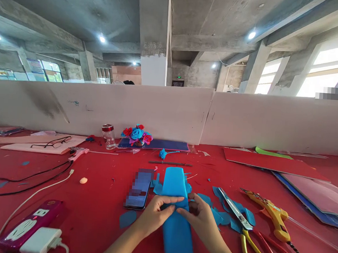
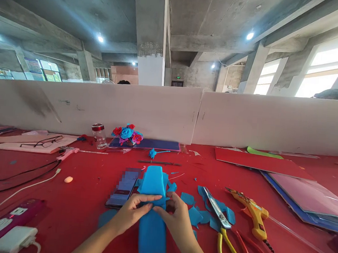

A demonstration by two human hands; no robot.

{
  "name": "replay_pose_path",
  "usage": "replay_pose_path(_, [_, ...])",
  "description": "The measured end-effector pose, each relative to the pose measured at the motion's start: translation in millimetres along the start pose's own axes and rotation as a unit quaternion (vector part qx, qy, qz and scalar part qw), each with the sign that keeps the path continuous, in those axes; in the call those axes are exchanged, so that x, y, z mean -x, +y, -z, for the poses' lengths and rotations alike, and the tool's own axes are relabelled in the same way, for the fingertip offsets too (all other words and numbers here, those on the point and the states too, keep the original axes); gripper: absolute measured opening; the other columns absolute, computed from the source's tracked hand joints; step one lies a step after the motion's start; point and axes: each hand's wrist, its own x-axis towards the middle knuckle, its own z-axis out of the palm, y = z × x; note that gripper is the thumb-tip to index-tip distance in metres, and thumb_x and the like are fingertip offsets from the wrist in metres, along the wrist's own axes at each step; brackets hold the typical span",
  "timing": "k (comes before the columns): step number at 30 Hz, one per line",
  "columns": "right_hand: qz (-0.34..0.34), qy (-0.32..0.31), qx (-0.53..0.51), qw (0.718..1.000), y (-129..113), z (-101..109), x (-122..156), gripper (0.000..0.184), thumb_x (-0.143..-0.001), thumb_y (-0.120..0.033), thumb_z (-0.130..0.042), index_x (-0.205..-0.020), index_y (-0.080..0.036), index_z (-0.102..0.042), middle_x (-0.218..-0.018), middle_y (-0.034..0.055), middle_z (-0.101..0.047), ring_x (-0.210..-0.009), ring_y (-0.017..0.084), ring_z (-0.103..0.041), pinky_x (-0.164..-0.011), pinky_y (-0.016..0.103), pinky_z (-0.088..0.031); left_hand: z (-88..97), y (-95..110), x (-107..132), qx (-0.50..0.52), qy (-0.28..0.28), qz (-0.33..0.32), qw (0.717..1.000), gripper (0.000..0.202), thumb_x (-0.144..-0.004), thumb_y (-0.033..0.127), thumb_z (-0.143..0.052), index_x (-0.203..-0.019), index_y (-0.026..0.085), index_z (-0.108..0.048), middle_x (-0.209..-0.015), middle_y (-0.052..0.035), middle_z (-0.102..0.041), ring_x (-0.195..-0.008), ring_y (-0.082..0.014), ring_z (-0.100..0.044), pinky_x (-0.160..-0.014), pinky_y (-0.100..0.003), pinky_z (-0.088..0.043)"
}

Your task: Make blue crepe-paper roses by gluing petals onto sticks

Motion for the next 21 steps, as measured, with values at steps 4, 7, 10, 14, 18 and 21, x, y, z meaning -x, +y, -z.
replay_pose_path(4, [0.032, 0.017, 0.036, 0.999, -3, -2, 2, 0.034, -0.069, -0.038, -0.066, -0.089, -0.018, -0.047, -0.057, -0.0044, -0.055, -0.051, 0.012, -0.046, -0.048, 0.023, -0.035, -0.4, -5, -2, 0.019, 0.016, -0.006, 1.0, 0.032, -0.077, 0.033, -0.06, -0.108, 0.026, -0.064, -0.118, -0.002, -0.061, -0.113, -0.0257, -0.051, -0.098, -0.041, -0.039])
replay_pose_path(7, [0.04, 0.016, 0.049, 0.998, -4, -6, 4, 0.032, -0.072, -0.038, -0.063, -0.09, -0.019, -0.046, -0.061, -0.0023, -0.059, -0.052, 0.012, -0.048, -0.049, 0.023, -0.037, -0.1, -7, -2, 0.037, 0.022, -0.002, 0.999, 0.034, -0.076, 0.034, -0.061, -0.108, 0.026, -0.063, -0.119, -0.0021, -0.06, -0.114, -0.0266, -0.05, -0.098, -0.042, -0.039])
replay_pose_path(10, [0.067, 0.006, 0.101, 0.993, -6, -1, 3, 0.025, -0.075, -0.039, -0.058, -0.089, -0.019, -0.05, -0.065, 0.0005, -0.063, -0.056, 0.014, -0.053, -0.051, 0.024, -0.04, 1.6, -7, -2, 0.049, 0.017, 0.007, 0.999, 0.035, -0.074, 0.034, -0.062, -0.108, 0.026, -0.064, -0.12, -0.0025, -0.059, -0.114, -0.0277, -0.05, -0.096, -0.044, -0.041])
replay_pose_path(14, [0.136, 0.079, 0.294, 0.943, -11, 46, 1, 0.022, -0.082, -0.037, -0.045, -0.079, -0.021, -0.061, -0.07, 0.0038, -0.065, -0.061, 0.017, -0.058, -0.059, 0.027, -0.043, 5.0, -8, -2, 0.06, 0.019, 0.03, 0.998, 0.038, -0.074, 0.034, -0.063, -0.11, 0.024, -0.063, -0.122, -0.004, -0.057, -0.113, -0.0286, -0.051, -0.096, -0.045, -0.041])
replay_pose_path(18, [0.09, 0.18, 0.492, 0.847, 2, 125, 20, 0.018, -0.069, -0.036, -0.052, -0.063, -0.024, -0.064, -0.067, 0.011, -0.065, -0.06, 0.023, -0.06, -0.051, 0.033, -0.039, 5.8, -7, -2, 0.049, 0.045, 0.031, 0.997, 0.04, -0.074, 0.031, -0.063, -0.114, 0.025, -0.06, -0.126, -0.0035, -0.055, -0.116, -0.0274, -0.048, -0.098, -0.042, -0.038])
replay_pose_path(21, [-0.02, 0.193, 0.508, 0.839, 27, 167, 47, 0.025, -0.058, -0.037, -0.058, -0.037, -0.027, -0.053, -0.041, 0.0101, -0.054, -0.033, 0.021, -0.05, -0.037, 0.033, -0.028, 5.4, -5, -1, 0.045, 0.063, 0.023, 0.997, 0.039, -0.074, 0.029, -0.064, -0.113, 0.027, -0.061, -0.128, -0.0022, -0.053, -0.119, -0.0267, -0.046, -0.1, -0.041, -0.037])
